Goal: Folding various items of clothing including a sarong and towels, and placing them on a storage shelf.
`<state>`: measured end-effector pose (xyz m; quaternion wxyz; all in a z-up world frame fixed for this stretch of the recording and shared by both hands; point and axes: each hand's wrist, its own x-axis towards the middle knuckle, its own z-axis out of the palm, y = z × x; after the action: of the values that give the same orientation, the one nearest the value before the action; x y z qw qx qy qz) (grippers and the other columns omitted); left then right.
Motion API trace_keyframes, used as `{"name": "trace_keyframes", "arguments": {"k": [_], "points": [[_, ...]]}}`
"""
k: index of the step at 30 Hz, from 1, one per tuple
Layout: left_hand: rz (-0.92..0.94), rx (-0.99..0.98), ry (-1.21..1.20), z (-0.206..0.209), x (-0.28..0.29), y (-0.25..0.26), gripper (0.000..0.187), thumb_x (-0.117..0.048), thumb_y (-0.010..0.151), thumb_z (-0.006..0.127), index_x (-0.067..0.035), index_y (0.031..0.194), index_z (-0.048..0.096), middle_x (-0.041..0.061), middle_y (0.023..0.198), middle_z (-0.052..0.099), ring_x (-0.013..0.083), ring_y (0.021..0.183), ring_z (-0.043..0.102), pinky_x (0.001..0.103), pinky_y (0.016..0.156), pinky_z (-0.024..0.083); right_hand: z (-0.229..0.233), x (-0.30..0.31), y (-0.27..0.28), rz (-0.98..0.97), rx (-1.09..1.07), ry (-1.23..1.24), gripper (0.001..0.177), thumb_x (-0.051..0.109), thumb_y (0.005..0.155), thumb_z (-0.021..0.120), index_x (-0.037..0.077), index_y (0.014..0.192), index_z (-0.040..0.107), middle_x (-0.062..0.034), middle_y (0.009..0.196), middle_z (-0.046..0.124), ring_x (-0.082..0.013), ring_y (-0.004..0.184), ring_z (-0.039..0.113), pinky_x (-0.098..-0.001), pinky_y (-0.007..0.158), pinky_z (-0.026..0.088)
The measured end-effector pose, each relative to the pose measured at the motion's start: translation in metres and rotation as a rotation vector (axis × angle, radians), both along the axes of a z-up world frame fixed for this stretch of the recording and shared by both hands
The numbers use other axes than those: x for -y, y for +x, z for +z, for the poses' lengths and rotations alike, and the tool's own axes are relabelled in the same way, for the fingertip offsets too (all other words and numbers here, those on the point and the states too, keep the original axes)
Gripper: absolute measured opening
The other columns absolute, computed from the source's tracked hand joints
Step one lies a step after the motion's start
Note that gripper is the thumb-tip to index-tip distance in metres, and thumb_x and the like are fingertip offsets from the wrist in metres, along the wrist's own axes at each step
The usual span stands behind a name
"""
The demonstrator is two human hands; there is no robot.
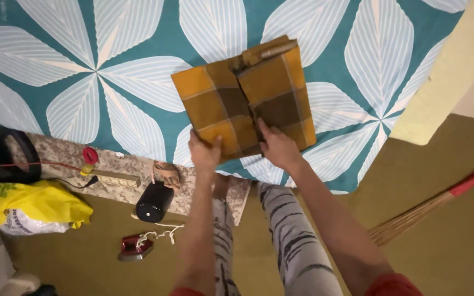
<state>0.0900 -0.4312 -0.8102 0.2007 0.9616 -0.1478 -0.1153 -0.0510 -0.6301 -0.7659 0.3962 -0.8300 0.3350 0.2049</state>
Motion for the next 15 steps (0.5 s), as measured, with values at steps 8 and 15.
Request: {"name": "trace_keyframes", "arguments": {"k": [8,15], "points": [[0.049,-0.605,-0.017,0.145,0.122,-0.023,0.095,-0.018,0.076,0.076,-0.008,0.157,0.028,0.026,0.124,0.068,0.0438,0.107,0.068,0.046,0.093,0.055,0.018,0.057,-0.032,-0.691,0.054,0.574,0.067,0.061,0.103,0.033,0.014,0.144,0.058,-0.0111,0.129,0.07,-0.0273,0.109,0.067,-0.041,0.1,0.047],[-0.25,-0.807,-0.475,0.124,0.151,-0.102,0.087,-0.031,0.093,0.075,-0.004,0.159,0.027,0.024,0.137,0.057,0.0381,0.11,0.066,0.043,0.088,0.056,-0.005,0.08,-0.059,-0.543,0.143,0.093,0.071,0.053,0.09,0.069,0.005,0.141,0.054,-0.0257,0.13,0.063,-0.0373,0.118,0.059,-0.0455,0.104,0.046]]}}
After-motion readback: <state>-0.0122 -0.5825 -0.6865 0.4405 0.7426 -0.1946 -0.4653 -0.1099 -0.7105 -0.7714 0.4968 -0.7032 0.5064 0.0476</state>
